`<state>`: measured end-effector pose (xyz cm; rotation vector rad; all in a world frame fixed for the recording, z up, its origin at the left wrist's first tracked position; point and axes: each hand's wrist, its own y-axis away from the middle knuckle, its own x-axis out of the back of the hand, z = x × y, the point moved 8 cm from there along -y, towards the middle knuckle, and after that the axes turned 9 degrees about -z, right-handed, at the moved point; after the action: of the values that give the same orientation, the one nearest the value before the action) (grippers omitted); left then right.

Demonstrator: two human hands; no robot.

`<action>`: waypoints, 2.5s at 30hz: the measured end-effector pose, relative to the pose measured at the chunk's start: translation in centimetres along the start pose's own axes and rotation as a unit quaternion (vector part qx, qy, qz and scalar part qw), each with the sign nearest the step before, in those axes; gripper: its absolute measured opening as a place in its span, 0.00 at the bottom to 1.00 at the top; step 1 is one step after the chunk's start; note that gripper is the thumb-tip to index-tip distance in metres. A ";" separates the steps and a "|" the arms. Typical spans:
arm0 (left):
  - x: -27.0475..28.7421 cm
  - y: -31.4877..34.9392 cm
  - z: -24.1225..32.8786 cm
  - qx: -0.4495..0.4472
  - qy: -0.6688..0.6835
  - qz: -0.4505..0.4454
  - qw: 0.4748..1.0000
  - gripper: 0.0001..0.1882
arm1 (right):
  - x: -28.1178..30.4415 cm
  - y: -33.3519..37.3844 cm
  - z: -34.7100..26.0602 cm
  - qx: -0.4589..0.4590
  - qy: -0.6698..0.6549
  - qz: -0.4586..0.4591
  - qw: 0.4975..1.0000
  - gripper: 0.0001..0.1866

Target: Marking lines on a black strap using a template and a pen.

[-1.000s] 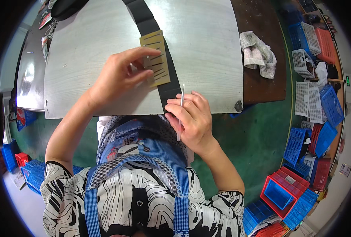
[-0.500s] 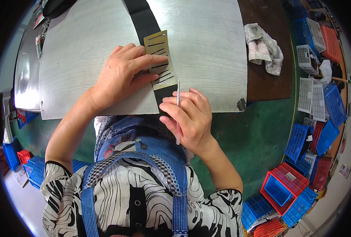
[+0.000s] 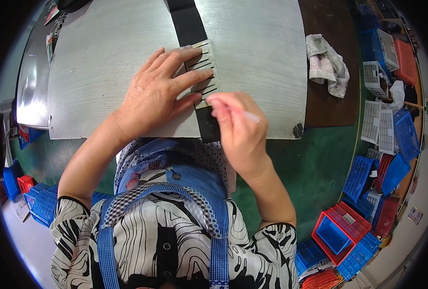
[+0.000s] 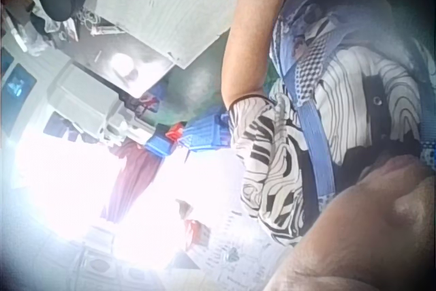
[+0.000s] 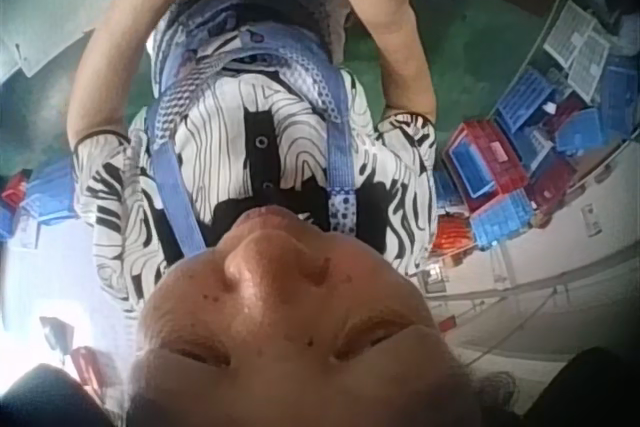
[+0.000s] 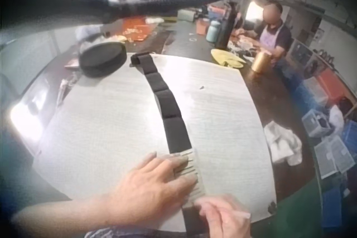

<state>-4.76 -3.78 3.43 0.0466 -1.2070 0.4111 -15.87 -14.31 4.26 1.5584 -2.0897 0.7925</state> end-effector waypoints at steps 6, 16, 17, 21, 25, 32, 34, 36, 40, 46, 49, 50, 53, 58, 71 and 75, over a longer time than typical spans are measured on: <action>-0.2 0.2 -0.1 0.006 -0.006 0.000 1.000 0.25 | 1.2 -0.5 0.2 -0.032 0.049 0.040 0.997 0.08; -0.3 0.1 -0.4 0.023 0.004 -0.003 1.000 0.32 | -0.9 -1.6 0.3 0.001 -0.027 0.007 1.000 0.09; -0.3 0.1 -0.3 0.022 0.004 -0.002 1.000 0.32 | -0.7 -1.7 0.2 0.002 -0.027 0.007 1.000 0.09; -0.1 0.1 -0.5 0.041 0.022 0.009 0.999 0.39 | 1.0 -2.4 0.3 -0.032 0.076 0.038 0.996 0.09; -0.1 0.1 -0.6 0.052 0.013 0.018 0.998 0.41 | -0.4 -3.2 0.2 0.014 -0.009 0.039 0.999 0.09; 0.1 0.0 -0.6 0.063 -0.003 0.003 0.998 0.42 | 1.1 -4.0 0.9 -0.039 0.039 0.074 0.996 0.10; 0.2 0.0 -0.3 0.052 0.002 0.022 0.998 0.43 | -0.1 -4.2 0.9 0.014 0.018 0.064 0.998 0.11; 0.2 -0.1 -0.3 0.052 0.003 0.020 0.998 0.44 | 0.3 -4.4 1.2 -0.011 0.021 0.067 0.997 0.11; 0.0 0.1 -0.5 0.059 0.008 0.016 0.998 0.45 | 1.5 -4.8 1.2 -0.024 0.062 0.095 0.993 0.12; -0.1 0.1 -0.7 0.065 0.034 0.001 0.997 0.49 | 0.3 -5.2 1.4 -0.016 0.044 0.072 0.996 0.12; -0.4 0.1 -0.9 0.065 0.041 -0.004 0.997 0.49 | 1.3 -5.5 0.9 -0.027 0.073 0.100 0.992 0.11; -0.3 0.0 -1.0 0.065 0.041 -0.004 0.997 0.49 | 0.7 -5.6 0.6 -0.030 0.013 0.073 0.997 0.10; 0.2 -0.1 -0.7 0.057 0.040 0.024 0.997 0.44 | -1.2 -5.7 0.9 0.016 0.022 0.055 0.998 0.09; -0.4 0.2 -0.5 0.038 0.032 -0.019 0.999 0.34 | 0.9 -6.8 1.0 -0.023 0.057 0.090 0.994 0.09; -0.5 0.3 0.3 0.025 -0.014 -0.032 0.999 0.24 | -1.2 -8.5 1.3 0.029 0.027 0.030 0.999 0.10; 0.2 0.5 0.7 0.018 -0.004 0.021 1.000 0.20 | 0.5 -9.4 1.5 -0.005 0.120 0.044 0.992 0.09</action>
<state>-5.47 -3.44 3.74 0.0536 -1.2105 0.4706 -6.99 -17.71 5.29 1.3019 -1.9932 0.9481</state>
